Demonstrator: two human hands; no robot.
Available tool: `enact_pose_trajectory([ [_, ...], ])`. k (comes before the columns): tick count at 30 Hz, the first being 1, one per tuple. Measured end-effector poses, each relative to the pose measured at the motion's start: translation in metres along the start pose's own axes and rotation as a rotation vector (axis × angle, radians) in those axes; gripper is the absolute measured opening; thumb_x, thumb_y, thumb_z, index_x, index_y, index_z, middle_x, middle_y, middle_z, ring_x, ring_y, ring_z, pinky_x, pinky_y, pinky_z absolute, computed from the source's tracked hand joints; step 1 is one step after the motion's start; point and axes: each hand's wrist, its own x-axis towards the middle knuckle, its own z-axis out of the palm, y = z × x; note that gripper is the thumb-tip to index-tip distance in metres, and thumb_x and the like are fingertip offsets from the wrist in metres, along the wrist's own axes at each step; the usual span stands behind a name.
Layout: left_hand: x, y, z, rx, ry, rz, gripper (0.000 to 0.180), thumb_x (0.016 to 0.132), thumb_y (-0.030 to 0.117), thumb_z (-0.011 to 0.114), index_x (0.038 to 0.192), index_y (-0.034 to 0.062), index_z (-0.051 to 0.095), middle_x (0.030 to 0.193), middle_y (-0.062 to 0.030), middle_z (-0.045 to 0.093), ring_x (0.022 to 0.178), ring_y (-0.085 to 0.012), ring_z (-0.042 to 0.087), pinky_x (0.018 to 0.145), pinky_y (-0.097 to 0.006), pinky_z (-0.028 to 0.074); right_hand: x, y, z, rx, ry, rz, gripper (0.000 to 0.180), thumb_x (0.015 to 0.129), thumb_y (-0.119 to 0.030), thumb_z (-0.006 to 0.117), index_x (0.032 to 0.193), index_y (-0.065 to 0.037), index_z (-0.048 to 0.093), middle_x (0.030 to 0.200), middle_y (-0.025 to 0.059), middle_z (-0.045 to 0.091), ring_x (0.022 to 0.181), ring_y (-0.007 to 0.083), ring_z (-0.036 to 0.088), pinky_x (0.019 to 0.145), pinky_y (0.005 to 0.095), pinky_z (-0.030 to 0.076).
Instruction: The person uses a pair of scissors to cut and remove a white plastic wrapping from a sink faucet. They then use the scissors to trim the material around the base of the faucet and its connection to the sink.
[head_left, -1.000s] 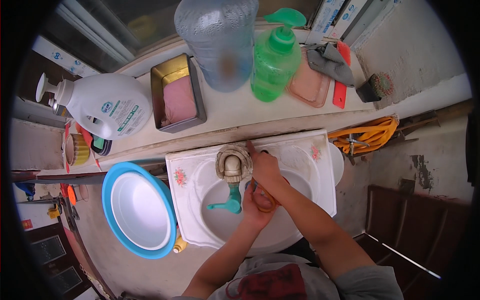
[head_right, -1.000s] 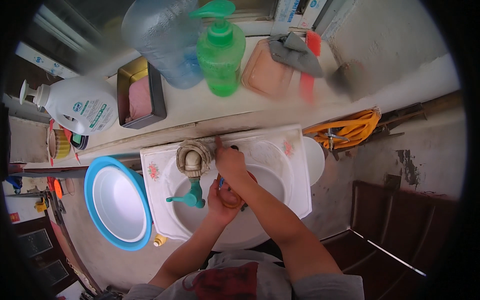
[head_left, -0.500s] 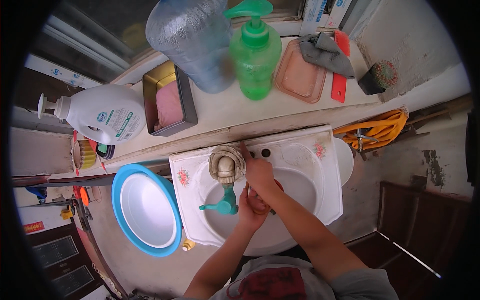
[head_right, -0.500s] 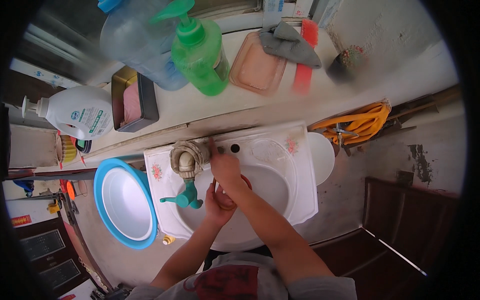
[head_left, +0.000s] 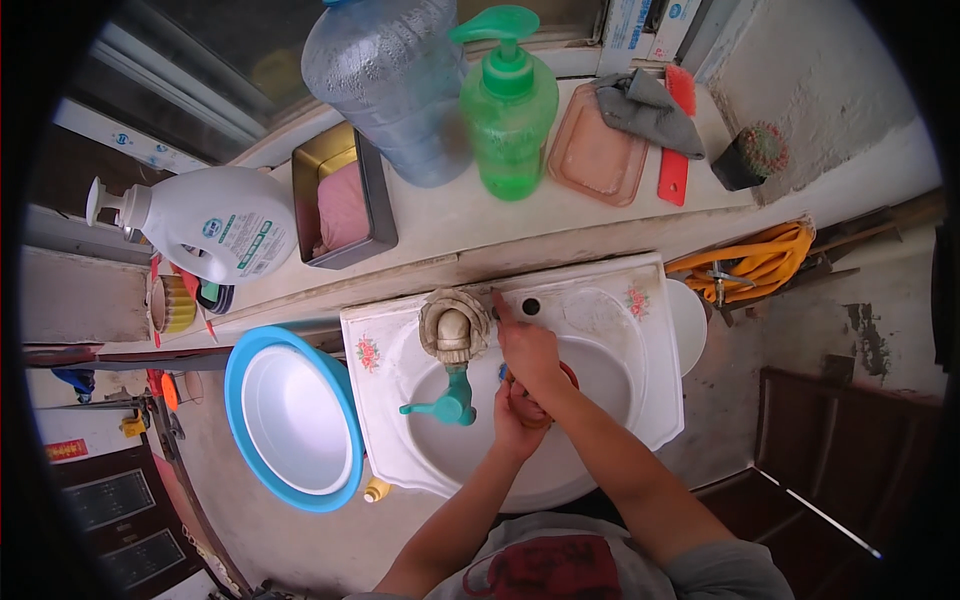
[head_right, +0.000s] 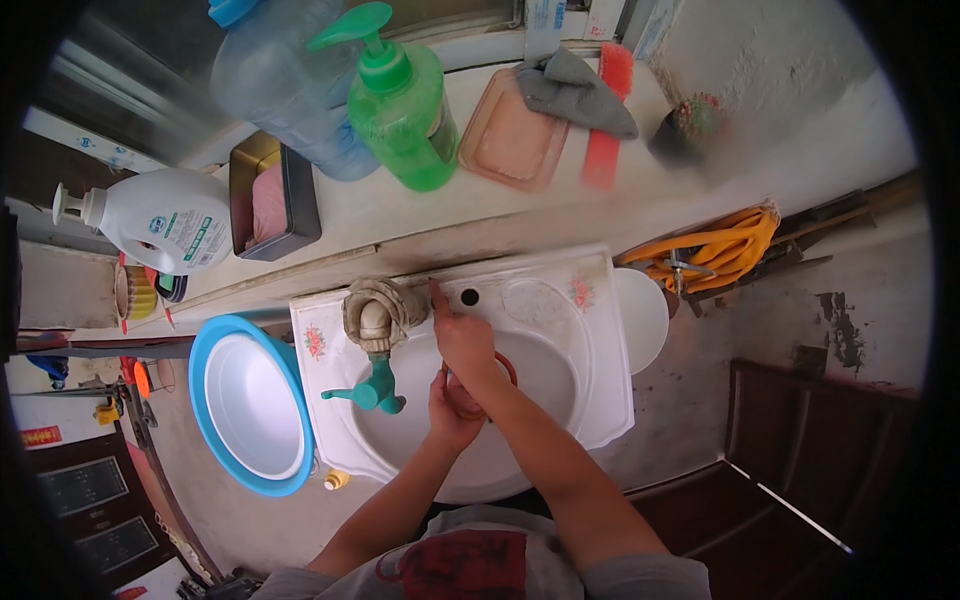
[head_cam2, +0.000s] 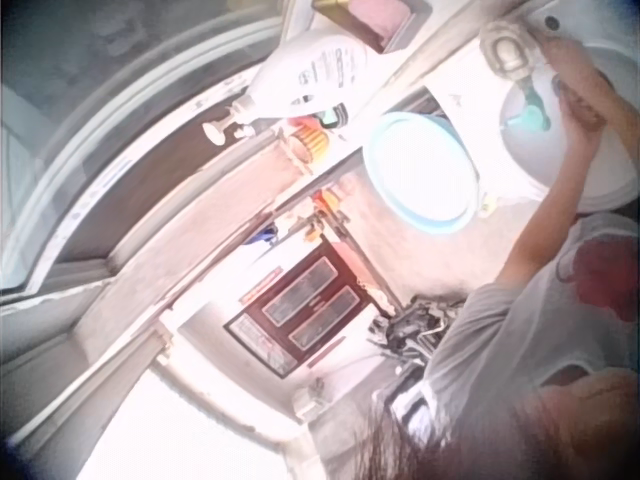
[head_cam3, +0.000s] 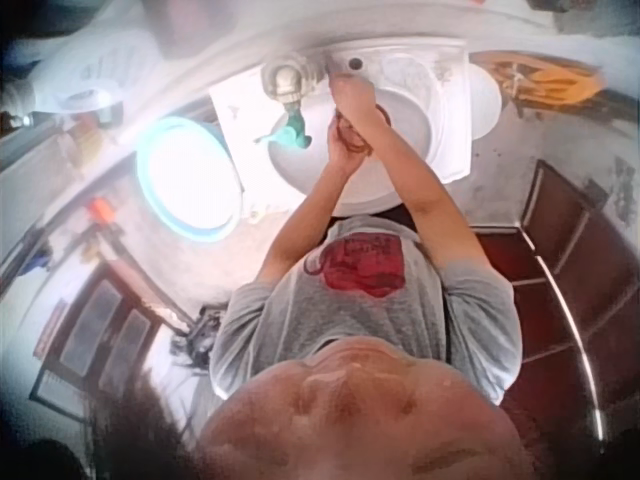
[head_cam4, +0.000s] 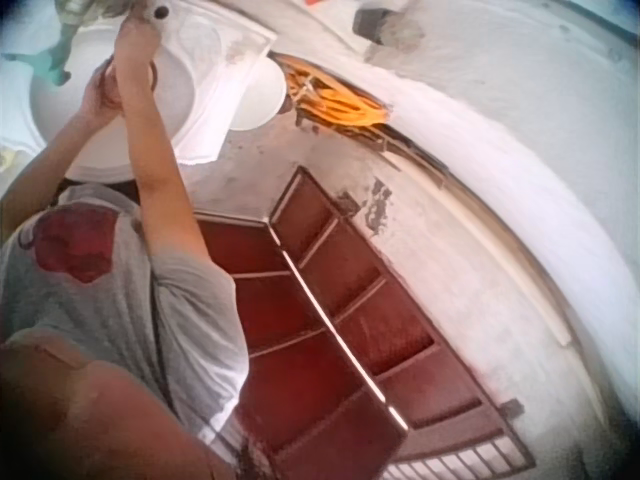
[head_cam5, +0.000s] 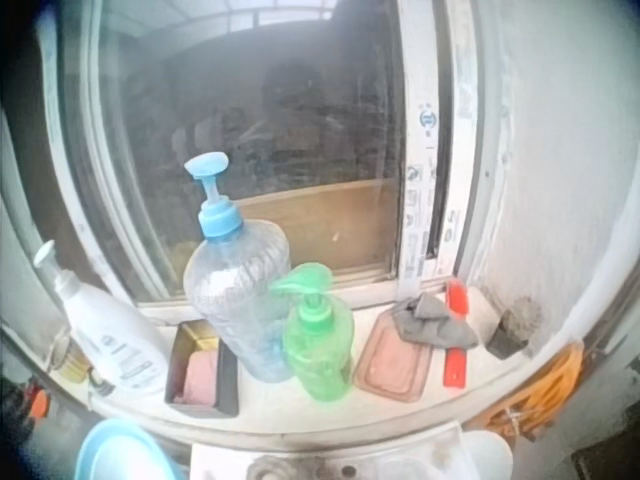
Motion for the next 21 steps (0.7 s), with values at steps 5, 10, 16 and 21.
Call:
enact_pose_trajectory([
  [5,0.034,-0.011,-0.083,-0.252,-0.579,-0.123,0.043,0.093,0.044,0.031,0.12,0.0146,0.047,0.114,-0.0072,0.055,0.1,-0.022,0.053,0.092,-0.036,0.038,-0.007,0.001,-0.02,-0.052,-0.09,0.092,0.055,0.08,-0.015,0.049,0.134,-0.012,0.039,0.052,0.0084,0.057,0.046,0.0272,0.058,0.044,0.0413,0.047],
  [10,0.003,-0.01,-0.021,-0.015,0.009,0.0,0.046,0.093,0.045,0.027,0.123,0.0148,0.045,0.119,-0.0061,0.052,0.11,-0.0235,0.049,0.094,-0.037,0.037,-0.006,0.002,-0.004,-0.073,-0.12,0.127,0.056,0.08,-0.017,0.05,0.135,-0.015,0.037,0.055,0.0097,0.059,0.048,0.0294,0.059,0.046,0.0424,0.048],
  [16,0.009,0.001,-0.043,-0.07,-0.252,-0.035,0.043,0.092,0.045,0.032,0.124,0.0187,0.042,0.118,-0.0034,0.052,0.104,-0.0205,0.052,0.089,-0.036,0.04,0.0,-0.015,-0.015,-0.056,-0.202,0.036,0.053,0.083,-0.018,0.048,0.135,-0.015,0.037,0.06,0.012,0.061,0.052,0.0304,0.06,0.049,0.0449,0.048],
  [21,0.017,-0.019,-0.021,-0.276,-0.579,-0.214,0.043,0.091,0.043,0.036,0.126,0.0178,0.042,0.122,-0.0013,0.051,0.104,-0.0207,0.052,0.09,-0.037,0.04,0.0,0.019,-0.032,0.002,-0.176,0.188,0.049,0.084,-0.02,0.047,0.132,-0.016,0.04,0.062,0.017,0.061,0.058,0.035,0.061,0.056,0.0467,0.049],
])
